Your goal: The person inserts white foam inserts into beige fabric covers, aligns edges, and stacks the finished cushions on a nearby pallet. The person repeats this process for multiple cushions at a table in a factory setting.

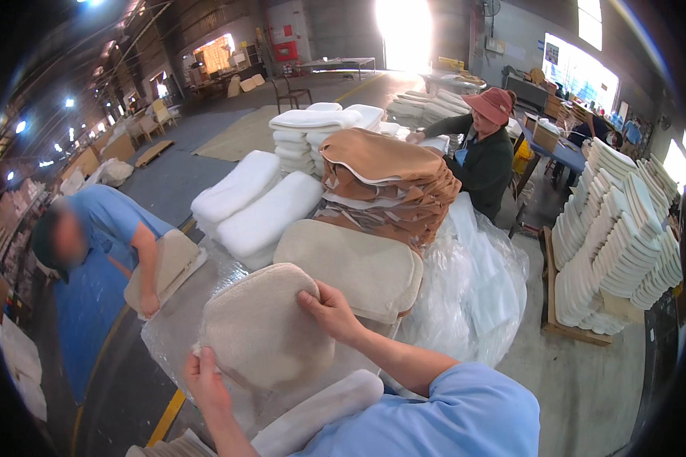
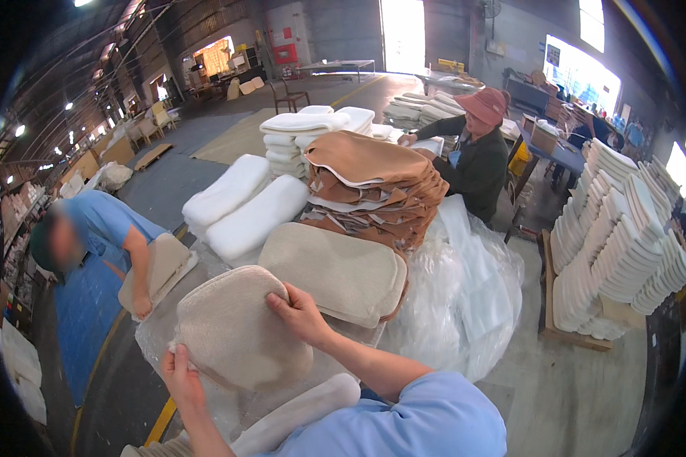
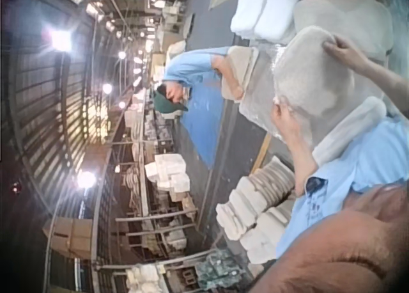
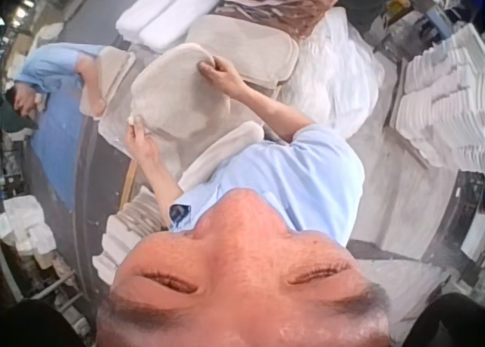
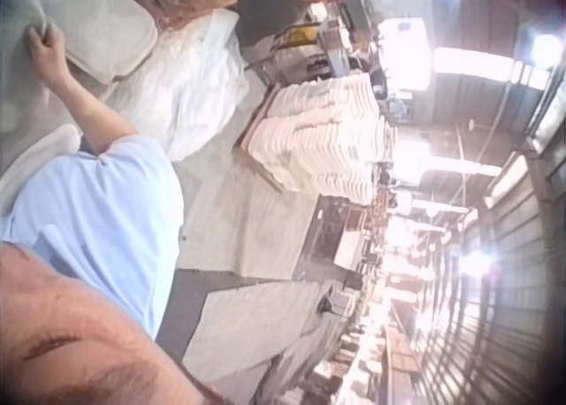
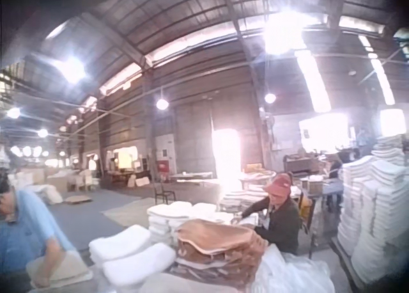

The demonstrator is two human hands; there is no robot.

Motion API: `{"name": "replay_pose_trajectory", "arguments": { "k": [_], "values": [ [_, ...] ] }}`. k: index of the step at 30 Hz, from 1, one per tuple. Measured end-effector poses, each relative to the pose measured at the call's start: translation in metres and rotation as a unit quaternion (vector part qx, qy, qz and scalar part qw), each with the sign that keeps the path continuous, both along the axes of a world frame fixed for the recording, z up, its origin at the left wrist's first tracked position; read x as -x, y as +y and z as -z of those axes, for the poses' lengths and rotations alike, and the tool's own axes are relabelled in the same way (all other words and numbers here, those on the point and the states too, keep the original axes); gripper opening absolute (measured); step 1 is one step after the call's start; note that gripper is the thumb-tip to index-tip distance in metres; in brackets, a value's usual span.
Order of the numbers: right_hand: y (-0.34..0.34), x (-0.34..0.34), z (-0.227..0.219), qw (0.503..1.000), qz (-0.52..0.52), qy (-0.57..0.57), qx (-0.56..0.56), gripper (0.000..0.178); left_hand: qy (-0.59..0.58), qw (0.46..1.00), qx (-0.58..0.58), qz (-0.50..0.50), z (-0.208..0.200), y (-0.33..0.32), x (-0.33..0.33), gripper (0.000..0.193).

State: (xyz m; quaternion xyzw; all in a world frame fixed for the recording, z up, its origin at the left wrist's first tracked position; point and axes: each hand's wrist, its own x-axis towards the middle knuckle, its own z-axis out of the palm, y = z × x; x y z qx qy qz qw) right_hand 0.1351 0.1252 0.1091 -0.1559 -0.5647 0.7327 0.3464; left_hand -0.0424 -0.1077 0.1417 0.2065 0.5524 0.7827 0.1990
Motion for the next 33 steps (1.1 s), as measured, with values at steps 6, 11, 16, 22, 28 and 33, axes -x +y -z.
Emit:
{"name": "replay_pose_trajectory", "arguments": {
  "k": [6,11,16,22,28,33],
  "values": [
    [-0.014,0.016,-0.006,0.998,-0.053,0.007,-0.020,0.034,-0.020,0.999,0.014,0.047,0.034,-0.019,0.014,0.031],
    [0.002,0.016,-0.049,0.990,-0.075,0.016,-0.116,0.031,-0.094,0.969,-0.146,0.174,-0.001,-0.021,0.002,0.055],
    [-0.001,0.026,-0.037,0.985,-0.092,0.030,-0.141,0.032,-0.160,0.976,-0.102,0.105,0.013,-0.004,0.011,0.071],
    [0.014,0.034,-0.011,0.983,-0.110,-0.010,-0.147,0.033,-0.123,0.943,-0.235,0.203,0.005,-0.001,0.006,0.070],
    [0.021,0.049,-0.001,0.983,-0.119,-0.046,-0.131,0.035,-0.131,0.980,-0.120,0.088,0.022,-0.010,0.015,0.073],
    [0.012,0.060,0.007,0.992,-0.082,-0.030,-0.088,0.035,-0.100,0.972,-0.130,0.170,0.015,0.001,-0.008,0.071]
  ]
}}
